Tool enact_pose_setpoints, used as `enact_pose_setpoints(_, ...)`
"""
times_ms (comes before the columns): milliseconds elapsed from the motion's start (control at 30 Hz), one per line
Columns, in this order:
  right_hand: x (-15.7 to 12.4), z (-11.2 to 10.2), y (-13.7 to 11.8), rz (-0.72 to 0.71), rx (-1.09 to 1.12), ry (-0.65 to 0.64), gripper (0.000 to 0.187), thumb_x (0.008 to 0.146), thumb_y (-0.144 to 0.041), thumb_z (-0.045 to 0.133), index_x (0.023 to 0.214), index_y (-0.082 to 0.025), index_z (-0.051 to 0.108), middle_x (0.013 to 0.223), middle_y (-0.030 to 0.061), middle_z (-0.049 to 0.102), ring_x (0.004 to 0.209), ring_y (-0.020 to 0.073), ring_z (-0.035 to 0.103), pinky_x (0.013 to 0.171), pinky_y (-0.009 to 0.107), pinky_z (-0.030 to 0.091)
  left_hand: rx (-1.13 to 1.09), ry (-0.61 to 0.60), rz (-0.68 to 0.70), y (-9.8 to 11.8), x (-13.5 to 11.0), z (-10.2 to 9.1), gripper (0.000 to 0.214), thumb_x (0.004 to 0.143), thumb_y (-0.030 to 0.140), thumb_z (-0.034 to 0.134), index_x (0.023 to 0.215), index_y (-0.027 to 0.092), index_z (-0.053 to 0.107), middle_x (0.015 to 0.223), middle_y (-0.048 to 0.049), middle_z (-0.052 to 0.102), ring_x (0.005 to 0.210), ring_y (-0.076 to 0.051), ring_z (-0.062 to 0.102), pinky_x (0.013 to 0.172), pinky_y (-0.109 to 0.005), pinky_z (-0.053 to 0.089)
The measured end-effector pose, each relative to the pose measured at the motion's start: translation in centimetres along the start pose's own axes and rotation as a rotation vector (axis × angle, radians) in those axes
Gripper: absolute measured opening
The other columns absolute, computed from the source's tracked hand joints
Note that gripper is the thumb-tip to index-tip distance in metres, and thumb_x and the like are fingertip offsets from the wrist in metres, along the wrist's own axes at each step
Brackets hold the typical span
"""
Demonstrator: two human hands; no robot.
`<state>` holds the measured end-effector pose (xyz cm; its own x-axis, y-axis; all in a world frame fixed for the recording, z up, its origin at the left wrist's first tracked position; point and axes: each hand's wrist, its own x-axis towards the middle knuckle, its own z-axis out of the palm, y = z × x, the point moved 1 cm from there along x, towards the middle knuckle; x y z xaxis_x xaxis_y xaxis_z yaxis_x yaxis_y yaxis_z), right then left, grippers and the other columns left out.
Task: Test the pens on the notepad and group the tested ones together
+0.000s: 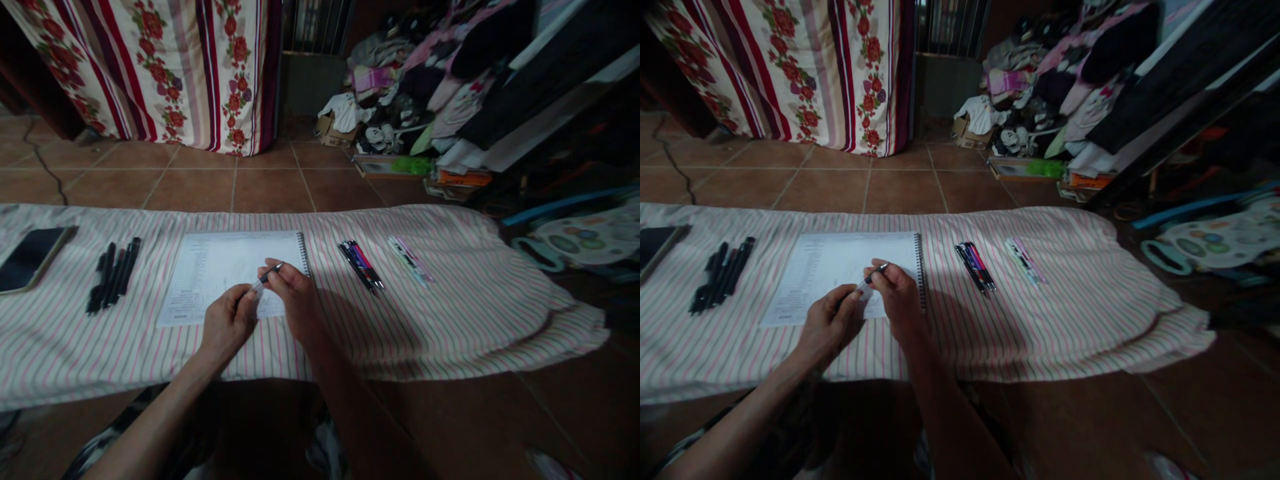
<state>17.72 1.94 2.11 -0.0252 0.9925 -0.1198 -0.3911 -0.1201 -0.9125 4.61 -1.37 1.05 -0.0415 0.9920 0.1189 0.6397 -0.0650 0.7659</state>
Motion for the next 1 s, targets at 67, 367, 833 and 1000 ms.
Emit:
enact_pose_setpoints(67,-0.1,0.1,-0.1,0.021,0.009,0.034,0.032,0.068,-0.032,0.068,0.097,-0.019,0.064,0.088,0.0028,0.070,0.084,0.0150,0.065,0.079,0.030,0.052,0.001,0.012,0.011,-0.1,0.0,0.1,0.035,0.089,0.042,0.040,0.096,0.018,0.064,0.084,-0.0051,0.071,0.077,-0.020,0.064,0.070,-0.030,0.049)
enact_pose_setpoints(367,0.7,-0.5,1.2,0.027,-0.057,0.182,0.021,0.064,-0.035,0.072,0.068,-0.017,0.062,0.062,-0.0041,0.060,0.058,0.0087,0.057,0.063,0.024,0.050,0.001,-0.035,-0.026,0.1,0.1,-0.1,0.037,0.088,0.044,0.042,0.097,0.017,0.066,0.084,-0.0064,0.070,0.075,-0.020,0.063,0.069,-0.032,0.049)
enact_pose_setpoints(833,1.2,-1.3,-0.5,0.141,0.186,0.307,0.032,0.048,-0.034,0.084,0.063,-0.016,0.062,0.057,-0.0047,0.061,0.055,0.0056,0.058,0.055,0.015,0.052,-1.094,-0.243,-0.638,1.4,1.6,-2.8,0.047,0.095,0.034,0.026,0.094,0.002,0.061,0.074,-0.0190,0.070,0.048,-0.015,0.061,0.039,-0.021,0.033)
enact_pose_setpoints(1000,1.3,-1.3,-0.4,0.179,0.231,0.325,0.030,0.048,-0.030,0.084,0.063,-0.016,0.062,0.058,-0.0049,0.062,0.054,0.0057,0.058,0.054,0.016,0.051,-1.153,-0.294,-0.705,1.2,1.6,-3.1,0.047,0.095,0.032,0.025,0.092,0.002,0.061,0.080,-0.0235,0.070,0.057,-0.023,0.068,0.044,-0.023,0.041)
